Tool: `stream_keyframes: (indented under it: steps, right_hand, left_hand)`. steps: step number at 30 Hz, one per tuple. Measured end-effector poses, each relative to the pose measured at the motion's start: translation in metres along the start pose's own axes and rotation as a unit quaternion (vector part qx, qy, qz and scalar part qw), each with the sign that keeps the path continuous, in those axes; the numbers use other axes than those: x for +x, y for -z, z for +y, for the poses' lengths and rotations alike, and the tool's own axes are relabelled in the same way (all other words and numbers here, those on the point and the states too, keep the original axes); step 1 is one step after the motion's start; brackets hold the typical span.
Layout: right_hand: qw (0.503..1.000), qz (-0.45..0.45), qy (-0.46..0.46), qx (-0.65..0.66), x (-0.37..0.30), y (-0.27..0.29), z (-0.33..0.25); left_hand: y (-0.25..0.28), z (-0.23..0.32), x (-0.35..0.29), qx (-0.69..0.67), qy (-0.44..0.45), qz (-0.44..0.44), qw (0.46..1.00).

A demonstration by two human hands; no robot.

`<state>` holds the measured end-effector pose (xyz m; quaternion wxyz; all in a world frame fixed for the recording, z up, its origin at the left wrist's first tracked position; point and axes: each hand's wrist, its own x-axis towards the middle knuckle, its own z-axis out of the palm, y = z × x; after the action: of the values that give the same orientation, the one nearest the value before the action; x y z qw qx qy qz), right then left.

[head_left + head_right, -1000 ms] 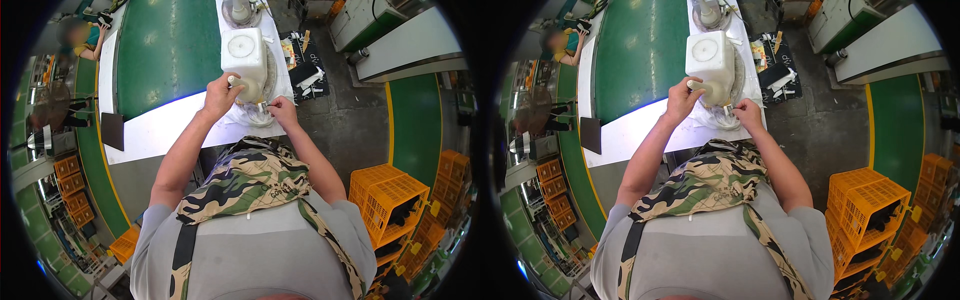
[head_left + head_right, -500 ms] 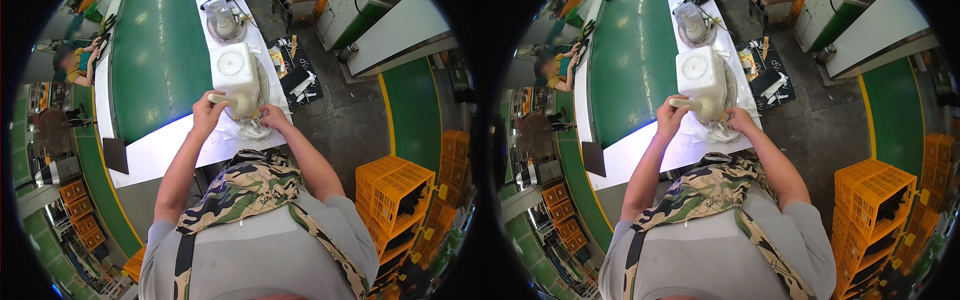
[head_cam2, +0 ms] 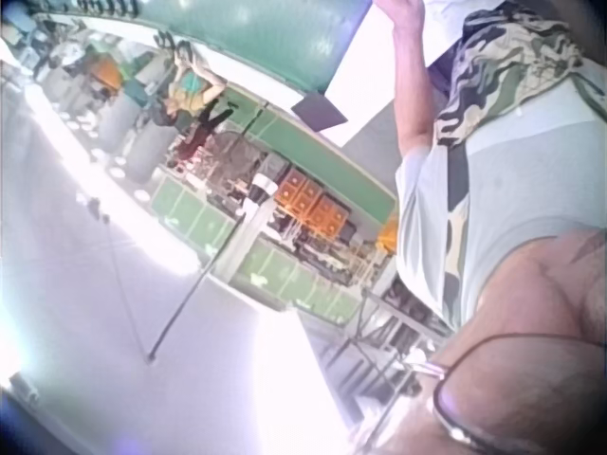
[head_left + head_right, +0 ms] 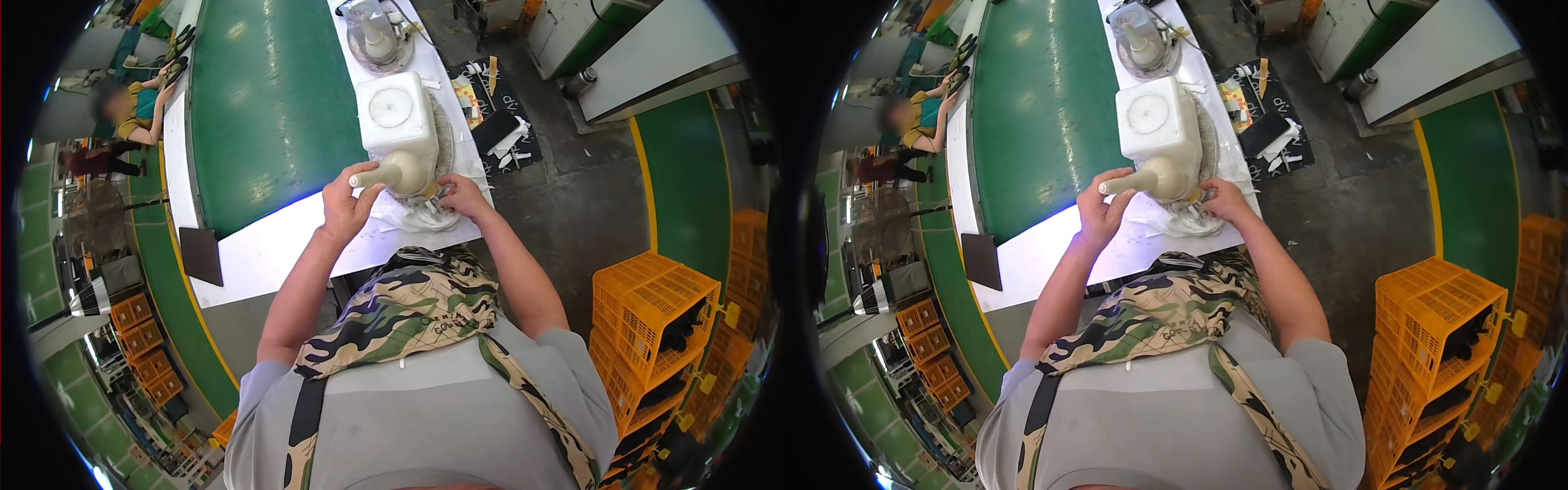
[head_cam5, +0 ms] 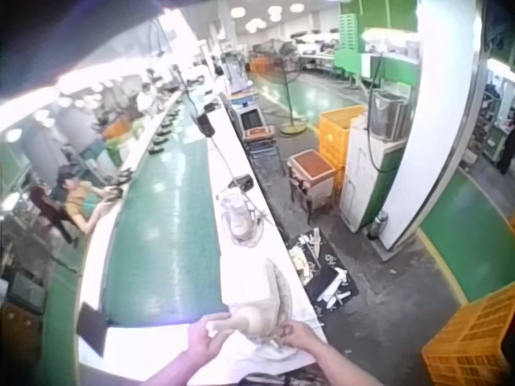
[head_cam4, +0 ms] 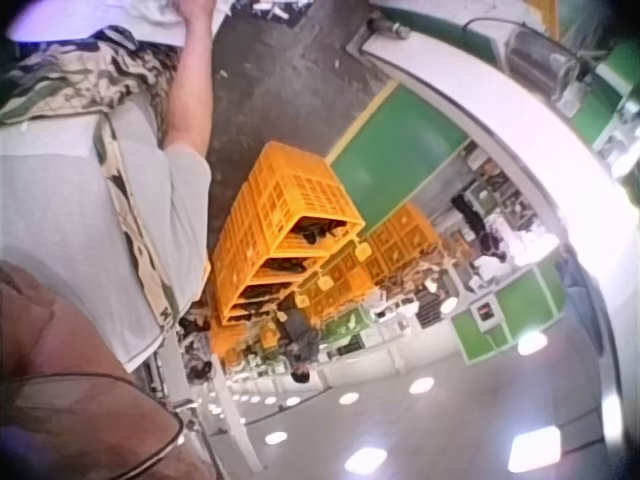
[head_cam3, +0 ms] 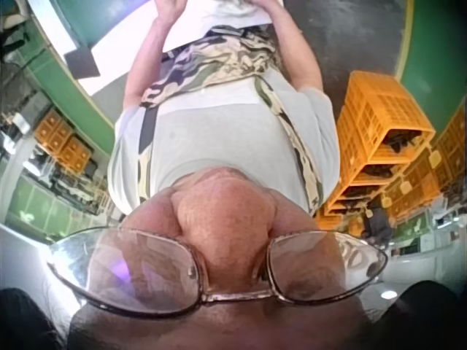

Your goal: Apply adhesive or primer to the edges of shoe soles using a cotton swab or applicator.

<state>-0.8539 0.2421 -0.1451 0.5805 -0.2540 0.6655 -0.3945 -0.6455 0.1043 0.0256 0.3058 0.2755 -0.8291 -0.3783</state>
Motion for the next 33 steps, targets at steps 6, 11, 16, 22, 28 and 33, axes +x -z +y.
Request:
stream_keyframes:
  steps: [6, 11, 16, 22, 28, 33]
  right_hand:
    - [1.0, -0.01, 0.022, -0.003, 0.001, 0.001, 0.009]
    - [1.0, -0.01, 0.018, -0.011, 0.0, -0.001, 0.007]
    - [0.998, 0.008, 0.028, 0.046, -0.014, -0.003, -0.001]
    - [0.992, 0.045, 0.04, 0.112, -0.035, 0.0, -0.002]
    - [0.972, 0.119, 0.037, 0.201, -0.045, 0.004, -0.006]
    - [0.938, 0.155, 0.056, 0.305, -0.047, 0.004, -0.011]
  left_hand:
    - [0.037, 0.029, 0.031, -0.001, -0.037, -0.017, 0.999]
    - [0.046, 0.038, 0.097, 0.027, -0.04, 0.039, 0.998]
    - [0.027, 0.025, 0.143, 0.054, -0.032, 0.022, 0.998]
    - [0.024, 0.022, 0.162, 0.08, -0.006, -0.02, 0.997]
    - [0.028, 0.018, 0.159, 0.07, 0.029, -0.053, 0.996]
    - [0.025, 0.009, 0.157, -0.001, -0.012, -0.031, 0.999]
